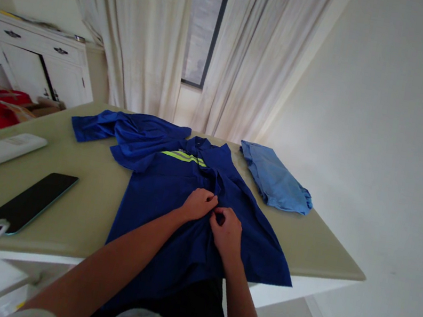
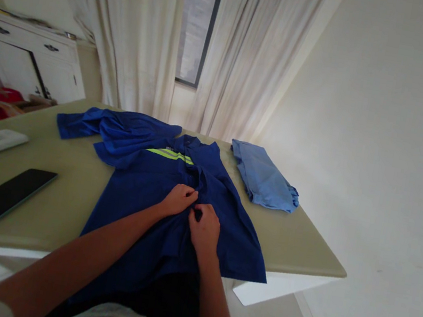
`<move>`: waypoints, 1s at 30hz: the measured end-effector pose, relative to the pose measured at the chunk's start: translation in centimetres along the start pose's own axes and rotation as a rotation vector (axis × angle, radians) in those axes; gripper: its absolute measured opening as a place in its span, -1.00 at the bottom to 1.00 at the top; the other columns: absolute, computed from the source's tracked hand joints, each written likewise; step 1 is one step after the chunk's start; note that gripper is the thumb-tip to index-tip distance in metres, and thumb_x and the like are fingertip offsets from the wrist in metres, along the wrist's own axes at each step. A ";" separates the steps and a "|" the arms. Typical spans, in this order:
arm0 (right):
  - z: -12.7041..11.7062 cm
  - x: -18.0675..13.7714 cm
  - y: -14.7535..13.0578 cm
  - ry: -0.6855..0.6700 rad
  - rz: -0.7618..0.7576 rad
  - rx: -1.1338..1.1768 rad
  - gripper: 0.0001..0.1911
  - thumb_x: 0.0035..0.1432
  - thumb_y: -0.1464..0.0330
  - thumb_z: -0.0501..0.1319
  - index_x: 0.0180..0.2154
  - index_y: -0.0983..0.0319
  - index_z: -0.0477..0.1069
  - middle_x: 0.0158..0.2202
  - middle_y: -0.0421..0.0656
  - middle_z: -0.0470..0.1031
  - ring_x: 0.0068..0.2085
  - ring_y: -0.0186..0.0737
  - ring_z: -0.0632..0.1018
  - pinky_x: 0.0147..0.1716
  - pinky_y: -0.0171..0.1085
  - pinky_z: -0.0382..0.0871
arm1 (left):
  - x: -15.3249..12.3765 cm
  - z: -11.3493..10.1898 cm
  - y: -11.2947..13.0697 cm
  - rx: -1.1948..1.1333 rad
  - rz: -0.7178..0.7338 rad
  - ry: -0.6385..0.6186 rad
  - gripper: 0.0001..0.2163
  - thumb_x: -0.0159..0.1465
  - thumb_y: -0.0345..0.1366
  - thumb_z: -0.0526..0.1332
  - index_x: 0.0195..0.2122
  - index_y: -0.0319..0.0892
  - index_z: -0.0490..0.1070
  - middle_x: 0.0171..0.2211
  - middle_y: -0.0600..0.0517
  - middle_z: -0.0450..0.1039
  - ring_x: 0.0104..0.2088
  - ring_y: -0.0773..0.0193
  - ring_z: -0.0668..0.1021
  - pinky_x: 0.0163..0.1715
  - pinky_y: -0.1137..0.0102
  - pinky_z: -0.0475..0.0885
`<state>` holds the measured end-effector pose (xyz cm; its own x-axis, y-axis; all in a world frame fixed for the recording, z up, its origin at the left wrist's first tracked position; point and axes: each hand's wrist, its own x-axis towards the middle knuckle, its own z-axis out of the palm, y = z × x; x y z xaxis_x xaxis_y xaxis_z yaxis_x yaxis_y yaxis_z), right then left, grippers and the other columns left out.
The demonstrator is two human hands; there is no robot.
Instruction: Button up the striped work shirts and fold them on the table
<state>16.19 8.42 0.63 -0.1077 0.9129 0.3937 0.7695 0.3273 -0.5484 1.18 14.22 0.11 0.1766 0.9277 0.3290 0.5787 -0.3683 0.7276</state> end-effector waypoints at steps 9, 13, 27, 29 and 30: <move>0.4 0.9 -0.9 -0.004 -0.024 -0.063 -0.89 0.26 0.41 0.19 -0.26 0.19 0.51 -0.22 -0.14 0.57 -0.26 -0.20 0.57 -0.21 -0.27 0.36 | 0.4 -0.1 -0.1 -0.100 -0.065 0.025 -0.59 0.32 -0.16 0.06 -0.67 -0.16 0.14 -0.66 0.14 0.10 -0.57 0.39 0.26 -0.50 0.37 0.03; 0.5 1.4 0.1 -0.027 -0.032 0.059 -0.90 0.22 0.41 0.23 -0.32 0.18 0.53 -0.29 -0.15 0.57 -0.32 -0.19 0.55 -0.24 -0.25 0.35 | 0.1 0.0 0.2 -0.040 -0.054 0.029 -0.59 0.33 -0.18 0.07 -0.67 -0.16 0.19 -0.66 0.12 0.18 -0.57 0.37 0.30 -0.47 0.37 0.05; 1.0 0.8 0.5 0.059 -0.105 0.107 -0.90 0.21 0.38 0.22 -0.39 0.20 0.43 -0.36 -0.18 0.47 -0.37 -0.24 0.47 -0.32 -0.28 0.27 | -0.2 0.0 0.7 0.090 -0.031 0.015 -0.58 0.41 -0.18 0.07 -0.60 -0.16 0.38 -0.56 0.04 0.47 -0.51 0.30 0.42 -0.40 0.35 0.14; 1.1 0.9 0.5 0.062 -0.098 0.059 -0.88 0.20 0.38 0.23 -0.41 0.19 0.39 -0.37 -0.19 0.45 -0.37 -0.24 0.45 -0.32 -0.28 0.25 | -0.3 0.2 0.6 0.091 -0.023 -0.010 -0.58 0.41 -0.17 0.06 -0.58 -0.16 0.41 -0.53 0.03 0.50 -0.48 0.28 0.45 -0.39 0.36 0.17; 1.2 0.9 0.5 0.066 -0.095 0.033 -0.88 0.20 0.38 0.23 -0.41 0.19 0.38 -0.36 -0.19 0.45 -0.37 -0.25 0.45 -0.32 -0.28 0.24 | -0.3 0.2 0.6 0.091 -0.020 -0.019 -0.58 0.42 -0.17 0.06 -0.57 -0.16 0.42 -0.52 0.02 0.51 -0.47 0.28 0.47 -0.38 0.36 0.18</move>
<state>15.68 9.66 -0.19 -0.1365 0.8599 0.4918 0.7365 0.4202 -0.5301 1.62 13.71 0.31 0.1790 0.9361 0.3027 0.6520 -0.3433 0.6760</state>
